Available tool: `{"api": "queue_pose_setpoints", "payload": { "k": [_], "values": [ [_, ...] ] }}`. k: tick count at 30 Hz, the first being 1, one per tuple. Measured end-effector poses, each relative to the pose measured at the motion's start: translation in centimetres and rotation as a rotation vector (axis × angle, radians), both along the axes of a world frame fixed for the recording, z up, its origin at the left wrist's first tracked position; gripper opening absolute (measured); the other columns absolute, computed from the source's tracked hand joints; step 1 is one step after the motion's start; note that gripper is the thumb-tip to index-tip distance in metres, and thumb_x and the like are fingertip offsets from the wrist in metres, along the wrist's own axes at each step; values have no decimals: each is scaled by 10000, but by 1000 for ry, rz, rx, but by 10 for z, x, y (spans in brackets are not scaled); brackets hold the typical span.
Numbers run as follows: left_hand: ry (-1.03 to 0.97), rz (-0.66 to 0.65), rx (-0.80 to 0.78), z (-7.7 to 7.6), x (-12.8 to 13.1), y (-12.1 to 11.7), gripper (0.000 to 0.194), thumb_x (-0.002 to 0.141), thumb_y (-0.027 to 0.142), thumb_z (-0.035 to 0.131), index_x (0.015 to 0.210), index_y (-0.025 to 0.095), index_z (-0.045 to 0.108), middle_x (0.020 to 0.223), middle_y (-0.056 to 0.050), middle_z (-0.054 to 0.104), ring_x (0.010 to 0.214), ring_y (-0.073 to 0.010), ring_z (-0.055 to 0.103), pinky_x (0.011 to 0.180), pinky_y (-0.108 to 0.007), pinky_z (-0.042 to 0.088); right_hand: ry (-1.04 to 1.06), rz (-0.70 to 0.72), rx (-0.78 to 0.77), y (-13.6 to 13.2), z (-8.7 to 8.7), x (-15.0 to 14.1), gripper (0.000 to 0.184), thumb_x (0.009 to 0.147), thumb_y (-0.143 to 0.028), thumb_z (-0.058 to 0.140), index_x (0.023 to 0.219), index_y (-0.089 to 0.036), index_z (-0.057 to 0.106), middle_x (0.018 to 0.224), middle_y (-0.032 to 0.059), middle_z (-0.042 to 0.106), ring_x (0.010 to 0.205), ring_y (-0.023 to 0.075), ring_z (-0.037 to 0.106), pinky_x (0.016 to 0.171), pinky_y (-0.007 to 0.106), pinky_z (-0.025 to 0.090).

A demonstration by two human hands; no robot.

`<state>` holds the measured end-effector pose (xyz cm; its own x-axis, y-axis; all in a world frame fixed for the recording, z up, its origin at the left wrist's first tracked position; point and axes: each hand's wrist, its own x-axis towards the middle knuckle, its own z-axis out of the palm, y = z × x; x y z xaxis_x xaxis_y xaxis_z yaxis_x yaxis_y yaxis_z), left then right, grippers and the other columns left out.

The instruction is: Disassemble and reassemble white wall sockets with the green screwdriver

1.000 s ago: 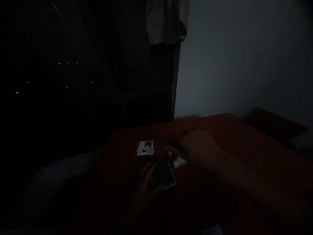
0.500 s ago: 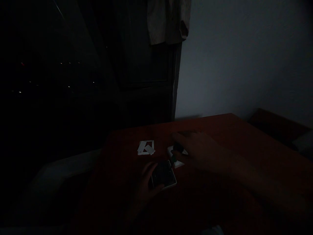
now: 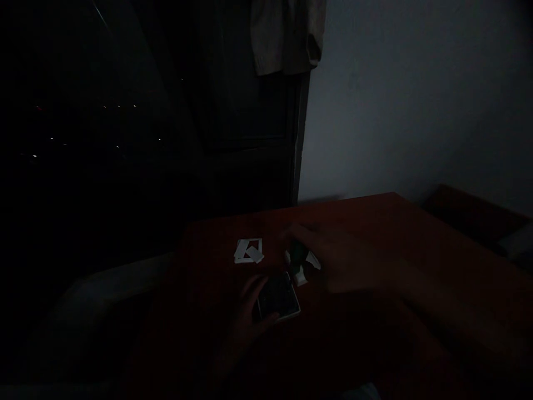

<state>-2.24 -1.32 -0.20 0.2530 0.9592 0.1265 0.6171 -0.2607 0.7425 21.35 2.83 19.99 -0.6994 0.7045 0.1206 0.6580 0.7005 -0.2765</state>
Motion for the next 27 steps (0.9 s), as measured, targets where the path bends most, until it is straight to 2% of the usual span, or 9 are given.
{"api": "queue_pose_setpoints", "payload": {
  "k": [3, 5, 8, 11, 14, 17, 19, 23, 27],
  "values": [
    [6, 8, 12, 2, 1, 0, 644, 760, 354, 665, 1362, 279, 449, 1433, -74, 410, 1308, -303, 396, 1073, -463, 364, -93, -160, 103, 0, 0, -3, 265, 882, -356, 501, 1086, -191, 532, 897, 84, 694, 759, 214, 655, 595, 276, 398],
    [14, 8, 13, 5, 1, 0, 649, 751, 341, 670, 1359, 265, 456, 1428, -83, 417, 1304, -303, 403, 1074, -457, 364, -176, -270, 179, 1, -1, -4, 265, 922, -398, 423, 970, -184, 572, 812, 96, 694, 705, 229, 657, 568, 287, 376],
    [21, -3, 12, 7, 1, 0, 639, 759, 341, 668, 1357, 252, 457, 1428, -92, 417, 1297, -297, 417, 1076, -442, 367, -129, -163, 120, 1, -1, -2, 204, 883, -313, 493, 1038, -194, 549, 889, 83, 694, 743, 209, 655, 582, 273, 381],
    [17, -1, 35, 8, 1, -1, 625, 761, 333, 666, 1348, 264, 464, 1419, -82, 429, 1292, -295, 420, 1079, -453, 358, -10, 14, -10, -1, 1, 2, 405, 807, -241, 582, 1192, -209, 463, 990, 58, 676, 812, 179, 643, 609, 248, 397],
    [-1, 1, 25, 8, 2, -1, 624, 760, 314, 658, 1349, 244, 464, 1418, -93, 424, 1295, -295, 415, 1072, -450, 368, -63, -118, 78, -2, 0, 0, 274, 876, -363, 514, 1096, -199, 522, 907, 70, 683, 749, 198, 644, 575, 265, 378],
    [3, 11, -8, 8, 3, -1, 633, 747, 295, 666, 1346, 231, 473, 1425, -103, 418, 1294, -304, 420, 1060, -440, 388, -172, -269, 177, 0, -2, -3, 264, 926, -398, 417, 933, -190, 579, 792, 78, 684, 666, 214, 643, 543, 280, 350],
    [8, 11, -4, 7, 2, -1, 637, 745, 303, 673, 1347, 244, 474, 1427, -95, 420, 1296, -308, 419, 1059, -441, 389, -118, -194, 133, 1, -3, -1, 185, 894, -323, 477, 991, -197, 571, 861, 71, 689, 712, 205, 648, 563, 274, 367],
    [-4, -11, 19, 4, 1, -1, 641, 765, 338, 661, 1363, 260, 445, 1438, -83, 407, 1304, -299, 407, 1074, -444, 368, 42, 39, -25, -2, 0, 1, 453, 792, -236, 601, 1219, -210, 454, 1061, 65, 661, 844, 175, 641, 634, 246, 418],
    [-6, 0, -7, 3, 2, -1, 638, 765, 355, 654, 1357, 233, 449, 1438, -94, 395, 1304, -296, 402, 1071, -438, 371, -132, -211, 127, -4, 2, -2, 266, 906, -396, 462, 1019, -178, 565, 838, 92, 692, 719, 224, 655, 593, 294, 414]
  ]
}}
